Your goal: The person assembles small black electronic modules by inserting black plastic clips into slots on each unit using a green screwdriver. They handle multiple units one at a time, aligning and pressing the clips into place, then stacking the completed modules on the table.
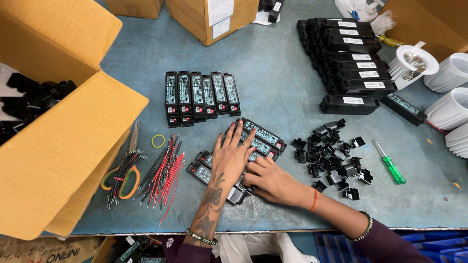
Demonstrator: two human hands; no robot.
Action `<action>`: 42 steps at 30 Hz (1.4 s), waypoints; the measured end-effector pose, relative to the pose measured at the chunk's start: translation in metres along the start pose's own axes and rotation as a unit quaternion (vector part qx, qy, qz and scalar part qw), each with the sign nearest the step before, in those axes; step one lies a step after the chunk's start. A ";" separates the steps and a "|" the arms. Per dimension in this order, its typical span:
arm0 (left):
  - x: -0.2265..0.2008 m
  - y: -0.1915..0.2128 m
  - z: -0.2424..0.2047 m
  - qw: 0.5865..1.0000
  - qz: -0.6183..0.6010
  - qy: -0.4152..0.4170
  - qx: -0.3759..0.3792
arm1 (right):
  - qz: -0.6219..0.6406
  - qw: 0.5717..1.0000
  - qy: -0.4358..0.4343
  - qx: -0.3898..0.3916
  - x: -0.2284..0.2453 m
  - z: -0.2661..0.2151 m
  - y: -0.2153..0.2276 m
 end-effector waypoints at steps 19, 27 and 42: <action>-0.001 0.006 0.000 1.000 -0.016 -0.003 -0.010 | -0.105 0.965 -0.156 -0.185 -0.047 -0.069 0.033; -0.005 0.022 0.000 1.000 0.005 -0.018 0.009 | -0.043 0.992 0.017 -0.116 0.005 -0.040 0.019; -0.002 0.019 -0.001 0.999 -0.004 -0.036 0.005 | -0.022 0.993 -0.009 -0.113 -0.025 -0.048 0.031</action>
Point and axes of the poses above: each hand's wrist, its own z-axis towards the middle knuckle, its own y-axis out of the back of the hand, x = y × z, the point moved 3 cm from there along z, towards the middle knuckle, and after that the axes turned 14 degrees about -y, right-handed, at the moved point
